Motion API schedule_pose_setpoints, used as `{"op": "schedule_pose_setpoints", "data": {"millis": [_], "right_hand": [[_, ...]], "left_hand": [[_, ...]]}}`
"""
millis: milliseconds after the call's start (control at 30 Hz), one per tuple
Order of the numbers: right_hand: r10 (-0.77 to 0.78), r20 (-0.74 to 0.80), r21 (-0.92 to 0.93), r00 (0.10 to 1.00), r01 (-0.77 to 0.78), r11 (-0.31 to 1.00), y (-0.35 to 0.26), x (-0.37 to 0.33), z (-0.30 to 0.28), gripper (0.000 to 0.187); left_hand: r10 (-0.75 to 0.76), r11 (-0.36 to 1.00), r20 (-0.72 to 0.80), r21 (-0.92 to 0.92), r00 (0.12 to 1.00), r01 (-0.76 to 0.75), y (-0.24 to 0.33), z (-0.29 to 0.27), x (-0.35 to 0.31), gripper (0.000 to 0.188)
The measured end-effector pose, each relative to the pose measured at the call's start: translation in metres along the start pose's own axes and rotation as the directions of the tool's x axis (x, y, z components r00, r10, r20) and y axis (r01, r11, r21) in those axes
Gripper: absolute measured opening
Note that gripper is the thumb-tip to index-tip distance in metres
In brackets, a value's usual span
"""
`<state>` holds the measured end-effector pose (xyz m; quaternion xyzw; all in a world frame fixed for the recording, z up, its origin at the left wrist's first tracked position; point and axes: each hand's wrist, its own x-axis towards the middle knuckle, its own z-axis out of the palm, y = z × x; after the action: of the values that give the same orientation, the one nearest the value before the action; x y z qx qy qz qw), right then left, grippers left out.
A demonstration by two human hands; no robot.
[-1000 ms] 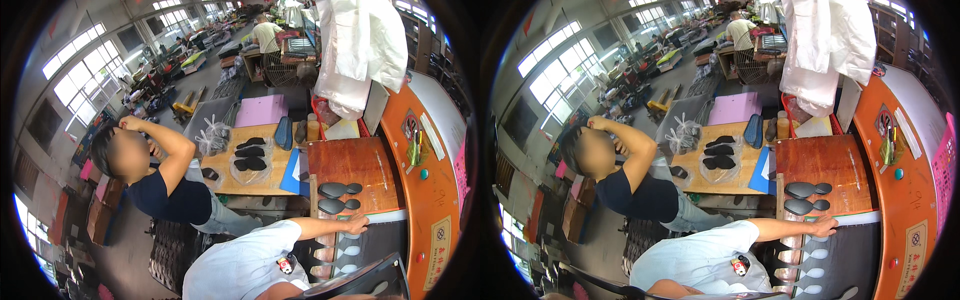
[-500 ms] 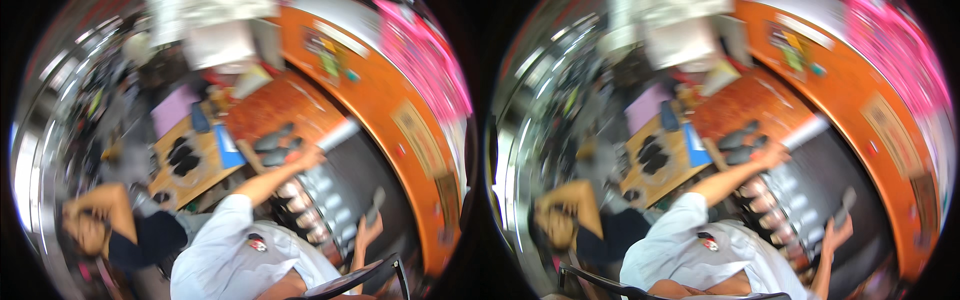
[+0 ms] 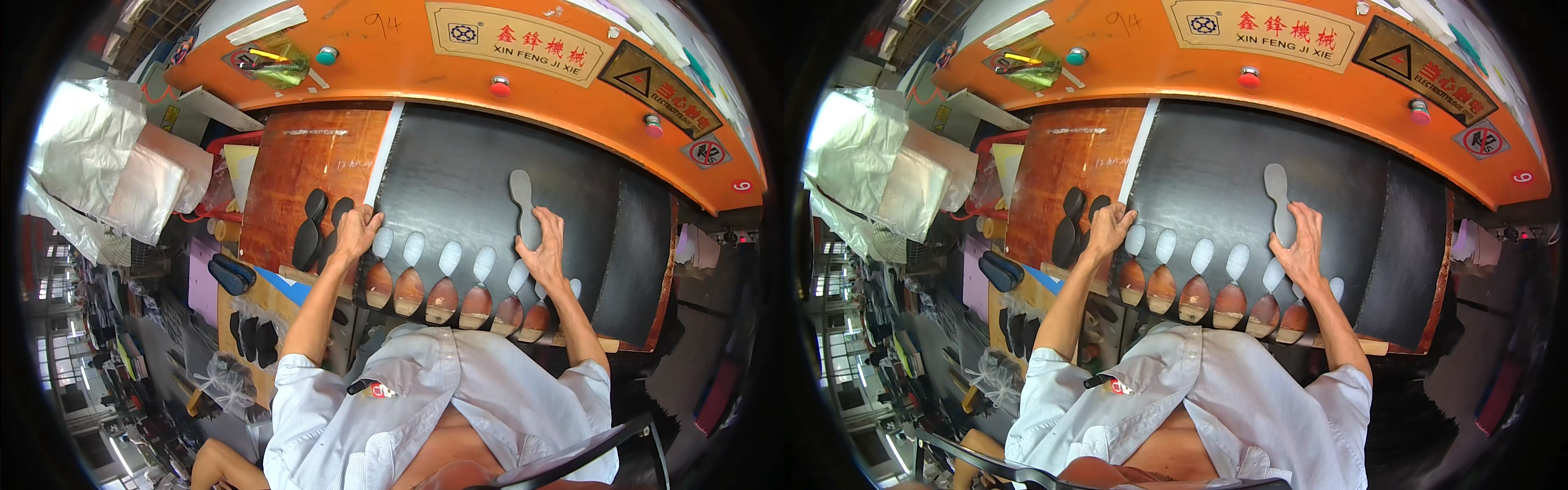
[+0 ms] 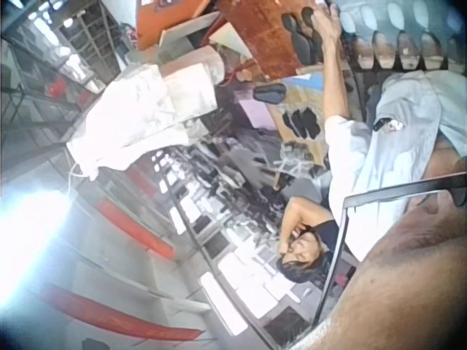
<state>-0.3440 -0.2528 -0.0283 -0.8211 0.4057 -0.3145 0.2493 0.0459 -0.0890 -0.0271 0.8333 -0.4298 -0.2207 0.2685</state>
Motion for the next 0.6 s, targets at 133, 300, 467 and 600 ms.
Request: {"op": "schedule_pose_setpoints", "data": {"millis": [133,300,467,600], "right_hand": [[0.117,-0.117,0.044,0.986,-0.112,0.993,-0.033,0.006,0.029,0.06],[0.094,-0.094,0.237,0.991,-0.07,0.969,-0.104,0.035,0.106,0.06],[0.173,-0.097,0.273,0.98,-0.141,0.952,-0.161,0.065,0.19,0.059],[0.212,-0.215,0.185,0.953,-0.173,0.967,-0.18,0.076,0.232,0.059]], "left_hand": [[0.096,0.995,0.007,-0.016,0.995,-0.096,0.002,-0.005,-0.002,0.038],[0.138,0.99,0.058,0.018,0.989,-0.139,0.0,-0.009,-0.003,0.036],[0.243,0.967,0.048,0.068,0.969,-0.246,-0.004,-0.009,-0.004,0.025],[0.257,0.965,0.071,0.043,0.964,-0.26,-0.007,-0.01,-0.004,0.02]]}}
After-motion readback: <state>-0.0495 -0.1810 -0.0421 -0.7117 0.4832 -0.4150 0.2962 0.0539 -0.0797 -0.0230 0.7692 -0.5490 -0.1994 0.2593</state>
